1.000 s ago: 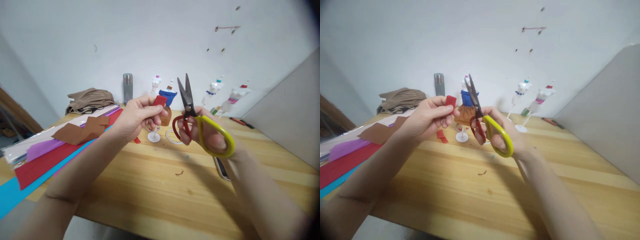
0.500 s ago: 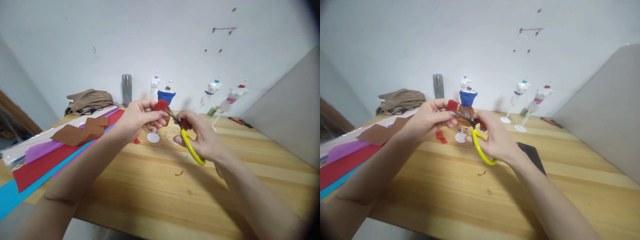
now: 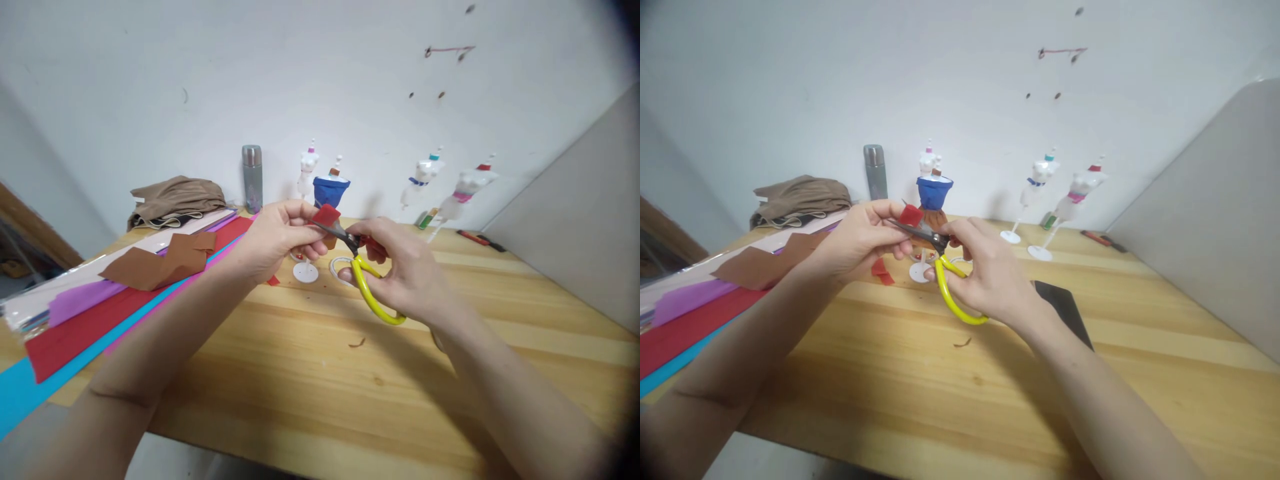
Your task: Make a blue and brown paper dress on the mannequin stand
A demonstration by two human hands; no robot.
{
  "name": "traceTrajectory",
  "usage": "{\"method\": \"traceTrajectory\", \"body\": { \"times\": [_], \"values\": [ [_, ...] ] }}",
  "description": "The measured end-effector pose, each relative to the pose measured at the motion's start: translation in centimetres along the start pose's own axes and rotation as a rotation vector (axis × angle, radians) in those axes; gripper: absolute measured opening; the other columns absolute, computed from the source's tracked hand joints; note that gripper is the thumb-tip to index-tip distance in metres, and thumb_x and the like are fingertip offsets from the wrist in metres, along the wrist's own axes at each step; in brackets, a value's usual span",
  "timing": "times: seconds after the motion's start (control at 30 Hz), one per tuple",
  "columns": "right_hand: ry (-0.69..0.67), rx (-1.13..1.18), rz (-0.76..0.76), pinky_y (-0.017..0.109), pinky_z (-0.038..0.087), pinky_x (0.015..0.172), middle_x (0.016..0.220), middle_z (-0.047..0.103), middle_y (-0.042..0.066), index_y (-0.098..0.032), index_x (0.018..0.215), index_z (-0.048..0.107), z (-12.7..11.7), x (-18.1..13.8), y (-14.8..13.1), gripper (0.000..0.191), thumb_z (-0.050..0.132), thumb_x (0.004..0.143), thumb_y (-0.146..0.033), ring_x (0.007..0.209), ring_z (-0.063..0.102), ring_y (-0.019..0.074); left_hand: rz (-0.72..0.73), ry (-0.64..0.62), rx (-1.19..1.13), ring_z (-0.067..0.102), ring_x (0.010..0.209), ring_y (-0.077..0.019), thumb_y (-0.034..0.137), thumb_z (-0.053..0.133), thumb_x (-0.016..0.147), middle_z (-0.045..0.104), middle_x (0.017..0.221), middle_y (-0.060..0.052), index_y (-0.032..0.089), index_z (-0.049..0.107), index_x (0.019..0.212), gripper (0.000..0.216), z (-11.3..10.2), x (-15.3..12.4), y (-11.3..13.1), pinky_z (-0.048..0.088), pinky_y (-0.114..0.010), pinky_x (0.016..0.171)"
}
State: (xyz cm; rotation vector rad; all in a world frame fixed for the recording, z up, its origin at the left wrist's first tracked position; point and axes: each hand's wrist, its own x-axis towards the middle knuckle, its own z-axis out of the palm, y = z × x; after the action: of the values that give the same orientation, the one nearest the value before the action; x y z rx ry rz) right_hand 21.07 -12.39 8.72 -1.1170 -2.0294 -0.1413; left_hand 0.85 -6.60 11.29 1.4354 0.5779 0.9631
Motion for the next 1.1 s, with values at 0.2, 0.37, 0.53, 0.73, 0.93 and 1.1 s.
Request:
{"method": "traceTrajectory", "body": {
  "times": [0.2,0.37,0.53,0.73,0.93,1.1],
  "values": [
    [-0.014,0.056,0.062,0.033,0.041,0.058,0.085,0.064,0.005,-0.026,0.098,0.061,0.00,0.24,-0.36,0.036,0.074,0.081,-0.054,0.074,0.058,0.0212,-0.018,-0.017,-0.019,0.062,0.053,-0.0080,0.010,0.071,0.073,0.065,0.056,0.001,0.012,0.069,0.077,0.005,0.03,-0.04,0.01,0.045,-0.017,0.053],
    [-0.014,0.057,0.084,0.033,0.040,0.057,0.081,0.063,0.005,-0.026,0.096,0.061,0.08,0.33,-0.54,0.036,0.073,0.081,-0.057,0.070,0.055,0.0207,-0.011,-0.027,0.017,0.062,0.054,-0.0083,0.012,0.074,0.073,0.069,0.063,-0.001,0.012,0.070,0.079,0.008,-0.12,0.00,-0.12,0.048,-0.019,0.054],
    [-0.017,0.070,0.102,0.032,0.037,0.054,0.077,0.062,0.003,-0.024,0.096,0.062,0.29,0.26,-0.63,0.039,0.073,0.080,-0.057,0.060,0.048,0.0159,-0.010,-0.013,0.043,0.062,0.052,-0.0088,0.011,0.073,0.073,0.066,0.057,0.000,0.012,0.069,0.079,0.007,-0.10,0.06,-0.17,0.048,-0.018,0.052],
    [-0.013,0.093,0.132,0.031,0.036,0.053,0.075,0.060,0.002,-0.023,0.095,0.062,0.47,0.17,-0.67,0.041,0.074,0.079,-0.058,0.056,0.044,0.0136,-0.005,-0.021,0.038,0.062,0.051,-0.0090,0.011,0.073,0.072,0.066,0.056,0.000,0.012,0.068,0.078,0.008,-0.16,0.08,-0.11,0.048,-0.018,0.049],
    [-0.020,0.118,0.152,0.030,0.036,0.052,0.075,0.059,0.001,-0.023,0.095,0.062,0.51,0.13,-0.76,0.041,0.076,0.077,-0.058,0.056,0.045,0.0139,-0.025,-0.011,0.043,0.060,0.049,-0.0075,0.011,0.074,0.070,0.067,0.057,0.000,0.012,0.066,0.076,0.010,-0.14,0.09,0.08,0.046,-0.016,0.047],
    [-0.001,0.130,0.151,0.030,0.035,0.052,0.072,0.057,0.000,-0.023,0.094,0.063,0.72,0.16,-0.71,0.041,0.078,0.076,-0.056,0.056,0.045,0.0137,-0.038,0.005,0.030,0.059,0.047,-0.0063,0.008,0.073,0.070,0.069,0.060,-0.001,0.012,0.065,0.074,0.010,0.12,0.08,0.34,0.045,-0.015,0.045]
  ]
}}
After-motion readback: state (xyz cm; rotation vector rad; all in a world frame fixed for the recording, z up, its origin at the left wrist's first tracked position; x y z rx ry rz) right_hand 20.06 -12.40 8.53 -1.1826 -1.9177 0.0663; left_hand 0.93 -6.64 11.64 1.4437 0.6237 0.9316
